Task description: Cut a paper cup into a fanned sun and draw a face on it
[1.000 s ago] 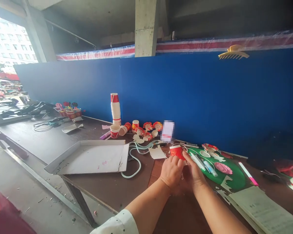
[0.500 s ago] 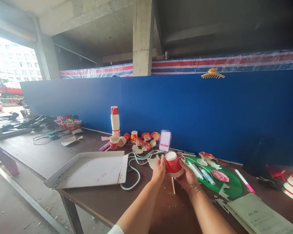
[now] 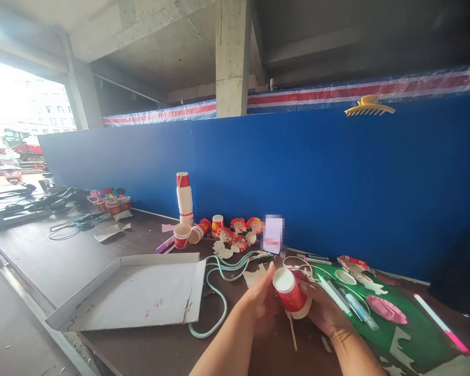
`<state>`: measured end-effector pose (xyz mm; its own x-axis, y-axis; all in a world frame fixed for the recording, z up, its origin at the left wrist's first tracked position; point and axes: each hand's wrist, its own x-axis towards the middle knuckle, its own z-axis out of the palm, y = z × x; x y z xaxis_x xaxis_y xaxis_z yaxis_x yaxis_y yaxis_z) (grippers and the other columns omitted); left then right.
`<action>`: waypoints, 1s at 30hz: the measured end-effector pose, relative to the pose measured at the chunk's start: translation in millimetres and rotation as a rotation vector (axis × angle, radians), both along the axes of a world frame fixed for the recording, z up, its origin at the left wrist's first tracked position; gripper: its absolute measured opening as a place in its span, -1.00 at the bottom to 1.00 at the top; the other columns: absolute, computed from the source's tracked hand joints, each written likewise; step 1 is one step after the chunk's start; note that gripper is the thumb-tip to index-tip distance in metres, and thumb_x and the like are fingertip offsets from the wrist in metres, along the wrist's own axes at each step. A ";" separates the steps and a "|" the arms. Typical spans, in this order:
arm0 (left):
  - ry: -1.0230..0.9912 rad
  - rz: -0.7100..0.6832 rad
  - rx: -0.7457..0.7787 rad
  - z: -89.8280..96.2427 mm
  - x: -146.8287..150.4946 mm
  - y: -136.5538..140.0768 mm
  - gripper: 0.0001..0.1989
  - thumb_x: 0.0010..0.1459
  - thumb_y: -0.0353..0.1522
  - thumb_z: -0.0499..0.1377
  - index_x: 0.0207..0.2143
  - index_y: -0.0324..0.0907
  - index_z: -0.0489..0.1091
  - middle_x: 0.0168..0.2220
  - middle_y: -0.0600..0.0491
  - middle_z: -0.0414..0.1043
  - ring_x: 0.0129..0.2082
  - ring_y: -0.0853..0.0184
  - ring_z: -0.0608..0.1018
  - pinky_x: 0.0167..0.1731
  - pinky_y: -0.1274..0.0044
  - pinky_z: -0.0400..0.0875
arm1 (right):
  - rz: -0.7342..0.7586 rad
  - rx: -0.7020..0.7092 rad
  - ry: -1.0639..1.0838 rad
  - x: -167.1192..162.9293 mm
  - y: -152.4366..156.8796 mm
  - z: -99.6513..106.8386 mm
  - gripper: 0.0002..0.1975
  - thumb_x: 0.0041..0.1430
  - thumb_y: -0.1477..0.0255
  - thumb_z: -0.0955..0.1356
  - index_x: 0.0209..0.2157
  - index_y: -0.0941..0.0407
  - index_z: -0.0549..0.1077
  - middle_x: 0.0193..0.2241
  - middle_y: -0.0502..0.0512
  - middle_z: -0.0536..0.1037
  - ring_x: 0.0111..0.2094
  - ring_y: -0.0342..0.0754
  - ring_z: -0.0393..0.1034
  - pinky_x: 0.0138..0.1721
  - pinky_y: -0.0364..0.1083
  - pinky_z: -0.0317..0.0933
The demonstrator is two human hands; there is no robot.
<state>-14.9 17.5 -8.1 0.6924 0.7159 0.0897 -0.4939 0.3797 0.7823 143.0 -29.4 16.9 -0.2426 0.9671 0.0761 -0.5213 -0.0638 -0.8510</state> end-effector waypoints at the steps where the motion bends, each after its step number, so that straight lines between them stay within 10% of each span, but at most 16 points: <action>1: -0.002 -0.012 -0.025 0.1 -0.1 -0.7 -0.26 0.03 0.17 0.02 -0.01 -0.22 0.39 -0.15 -0.14 0.50 -0.15 0.09 0.50 -0.16 0.39 0.24 | 0.003 -0.013 -0.014 1.3 -1.2 1.7 -0.58 -0.06 0.32 0.48 -0.09 0.08 0.53 -0.28 0.18 0.63 -0.18 0.20 0.49 -0.12 0.18 0.30; 30: -0.092 -0.044 0.051 23.0 -6.5 -22.8 -0.56 -0.16 -0.15 0.39 -0.32 -0.28 0.42 -0.36 -0.03 0.38 -0.38 0.32 0.42 -0.31 0.49 0.26 | -0.163 0.062 0.082 -4.0 -9.0 3.9 -0.20 -0.04 0.35 0.49 0.23 -0.18 0.17 0.01 0.05 0.51 -0.07 0.05 0.46 0.00 0.03 0.25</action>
<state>-21.4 -5.3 14.9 0.7099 0.6782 0.1898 -0.5485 0.3633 0.7531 139.0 -38.4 20.9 -0.0734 0.9860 0.1498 -0.5883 0.0785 -0.8048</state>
